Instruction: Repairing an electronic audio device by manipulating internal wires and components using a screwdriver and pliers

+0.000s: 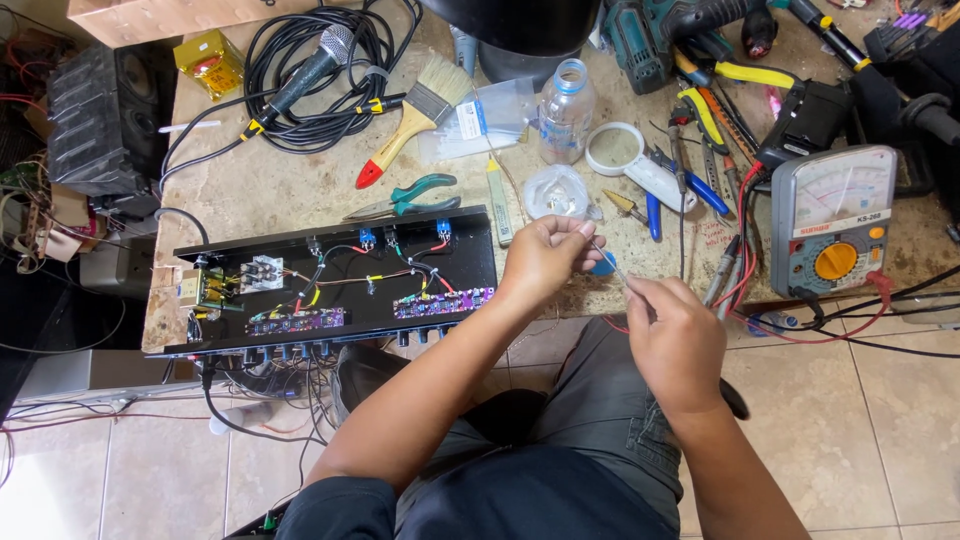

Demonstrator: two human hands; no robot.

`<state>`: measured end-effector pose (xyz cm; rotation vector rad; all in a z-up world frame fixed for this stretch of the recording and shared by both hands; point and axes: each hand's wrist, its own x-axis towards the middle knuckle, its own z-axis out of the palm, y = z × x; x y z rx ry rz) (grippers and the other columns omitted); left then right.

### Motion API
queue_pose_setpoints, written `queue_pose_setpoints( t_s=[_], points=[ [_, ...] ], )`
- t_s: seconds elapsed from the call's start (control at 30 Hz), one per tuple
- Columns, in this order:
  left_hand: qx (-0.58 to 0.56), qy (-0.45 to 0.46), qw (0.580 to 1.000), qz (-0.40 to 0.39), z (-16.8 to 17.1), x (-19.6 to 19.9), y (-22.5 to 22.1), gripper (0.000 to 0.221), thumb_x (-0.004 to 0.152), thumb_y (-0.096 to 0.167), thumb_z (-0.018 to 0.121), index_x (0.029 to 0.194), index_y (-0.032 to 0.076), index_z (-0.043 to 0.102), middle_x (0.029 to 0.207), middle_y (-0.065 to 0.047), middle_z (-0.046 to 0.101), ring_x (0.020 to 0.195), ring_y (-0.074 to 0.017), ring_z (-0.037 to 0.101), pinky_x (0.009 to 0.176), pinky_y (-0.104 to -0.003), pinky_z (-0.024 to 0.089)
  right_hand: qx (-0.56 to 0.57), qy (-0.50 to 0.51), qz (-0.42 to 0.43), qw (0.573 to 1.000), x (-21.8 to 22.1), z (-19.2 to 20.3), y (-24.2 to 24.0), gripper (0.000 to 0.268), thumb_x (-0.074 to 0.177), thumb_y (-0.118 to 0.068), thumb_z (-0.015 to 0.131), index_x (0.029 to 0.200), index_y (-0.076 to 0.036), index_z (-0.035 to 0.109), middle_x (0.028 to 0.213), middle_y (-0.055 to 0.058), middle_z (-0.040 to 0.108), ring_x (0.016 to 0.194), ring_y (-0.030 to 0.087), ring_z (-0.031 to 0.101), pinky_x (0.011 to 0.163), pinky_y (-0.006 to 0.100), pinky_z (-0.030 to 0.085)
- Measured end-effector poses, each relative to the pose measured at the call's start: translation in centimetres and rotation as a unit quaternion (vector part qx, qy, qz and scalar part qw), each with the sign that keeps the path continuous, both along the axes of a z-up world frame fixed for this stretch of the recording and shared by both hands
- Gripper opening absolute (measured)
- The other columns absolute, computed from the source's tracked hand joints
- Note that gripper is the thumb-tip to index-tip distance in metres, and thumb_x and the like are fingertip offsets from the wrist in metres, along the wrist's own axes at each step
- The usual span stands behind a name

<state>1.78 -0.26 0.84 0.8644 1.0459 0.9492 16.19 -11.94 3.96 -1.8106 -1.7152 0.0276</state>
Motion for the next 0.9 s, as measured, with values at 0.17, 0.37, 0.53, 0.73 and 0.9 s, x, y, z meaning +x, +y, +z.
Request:
queue_pose_setpoints(
  t_s=[0.17,0.37,0.53,0.73,0.9],
  points=[
    [-0.003,0.007,1.0,0.011,-0.7,-0.1,0.1,0.03,0.101,0.017,0.067,0.112,-0.009,0.06,0.094,-0.025,0.074,0.077,-0.0212,0.076,0.068,-0.03,0.067,0.004,-0.061,-0.059,0.996,0.3,-1.2,-0.1,0.011,0.09,-0.024,0.077,0.098,-0.032,0.077,0.084,-0.004,0.064,0.075,0.023,0.071,0.066,0.038,0.058],
    [-0.007,0.024,0.999,0.03,0.5,-0.3,0.1,0.029,0.102,0.02,0.066,0.113,-0.006,0.06,0.094,-0.025,0.075,0.078,-0.0233,0.077,0.068,-0.032,0.067,-0.006,-0.019,-0.04,0.999,0.1,-0.5,0.5,0.012,0.094,-0.02,0.07,0.104,-0.024,0.073,0.088,0.0,0.063,0.082,0.029,0.071,0.066,0.042,0.058],
    [-0.054,-0.04,0.998,-0.01,1.0,-0.3,-0.7,0.037,0.1,0.025,0.07,0.117,-0.006,0.059,0.106,-0.024,0.074,0.091,-0.0227,0.076,0.078,-0.032,0.065,-0.006,0.054,0.043,0.998,-0.6,2.3,2.9,0.021,0.104,-0.012,0.059,0.118,-0.009,0.073,0.096,0.011,0.067,0.089,0.036,0.071,0.074,0.043,0.058],
    [-0.1,-0.052,0.993,0.033,-1.5,-0.4,0.2,0.028,0.094,0.017,0.075,0.115,0.0,0.066,0.097,-0.016,0.076,0.083,-0.0213,0.077,0.073,-0.035,0.067,0.009,-0.064,0.08,0.995,-1.3,1.9,5.7,0.022,0.097,-0.027,0.072,0.117,-0.021,0.078,0.086,0.006,0.068,0.084,0.031,0.073,0.069,0.043,0.06],
    [-0.064,-0.002,0.996,0.064,2.1,-1.7,-0.5,0.032,0.086,0.016,0.079,0.109,-0.006,0.071,0.092,-0.02,0.074,0.082,-0.023,0.074,0.074,-0.037,0.064,0.043,-0.086,0.115,0.989,-1.7,2.1,6.2,0.008,0.093,-0.016,0.079,0.101,-0.017,0.08,0.084,0.005,0.068,0.083,0.031,0.073,0.071,0.04,0.059]
  ],
)
